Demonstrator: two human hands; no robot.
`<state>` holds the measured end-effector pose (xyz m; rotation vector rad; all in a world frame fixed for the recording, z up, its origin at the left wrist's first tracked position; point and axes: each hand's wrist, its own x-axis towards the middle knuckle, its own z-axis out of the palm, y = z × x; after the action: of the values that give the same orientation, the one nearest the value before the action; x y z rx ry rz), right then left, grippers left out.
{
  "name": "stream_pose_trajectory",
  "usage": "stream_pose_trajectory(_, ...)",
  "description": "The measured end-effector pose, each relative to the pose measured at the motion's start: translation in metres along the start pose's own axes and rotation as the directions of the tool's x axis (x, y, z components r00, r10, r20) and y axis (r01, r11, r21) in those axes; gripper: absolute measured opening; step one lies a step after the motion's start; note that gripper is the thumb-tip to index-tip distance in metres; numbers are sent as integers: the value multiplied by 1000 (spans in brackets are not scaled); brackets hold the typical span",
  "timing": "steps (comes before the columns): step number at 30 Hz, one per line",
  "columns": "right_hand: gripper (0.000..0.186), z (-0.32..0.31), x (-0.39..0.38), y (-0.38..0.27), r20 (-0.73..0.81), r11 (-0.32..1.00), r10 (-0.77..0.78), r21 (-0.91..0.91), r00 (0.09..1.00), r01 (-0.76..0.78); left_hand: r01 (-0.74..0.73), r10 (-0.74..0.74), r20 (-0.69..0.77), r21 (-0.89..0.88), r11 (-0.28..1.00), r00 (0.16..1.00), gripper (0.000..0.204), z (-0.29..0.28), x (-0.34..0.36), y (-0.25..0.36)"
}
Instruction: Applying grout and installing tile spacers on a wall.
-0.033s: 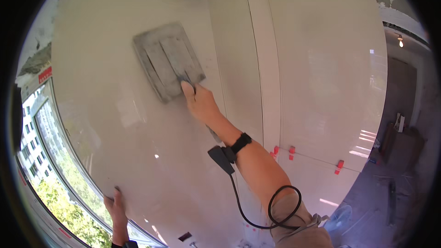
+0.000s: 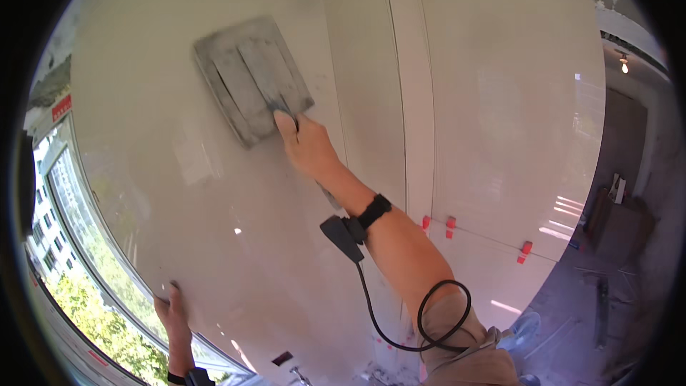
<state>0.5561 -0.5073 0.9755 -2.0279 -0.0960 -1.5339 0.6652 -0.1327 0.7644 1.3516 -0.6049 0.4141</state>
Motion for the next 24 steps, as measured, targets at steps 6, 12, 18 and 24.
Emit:
stream_pose_trajectory(6,58,-14,0,-37,-7,988,-130,82,992,130,-17,16,-62,-28,999,998,49,11,1,2)
stream_pose_trajectory(12,52,15,2,12,-69,988,-155,-25,985,154,9,-12,-45,-62,998,999,49,14,-5,2)
stream_pose_trajectory(18,55,0,6,14,-2,994,-27,-106,1000,26,59,-60,21,56,997,998,64,7,-6,3)
stream_pose_trajectory(24,55,-2,-6,-20,-30,997,-71,-15,997,70,-93,86,57,124,988,995,55,-8,-2,-6)
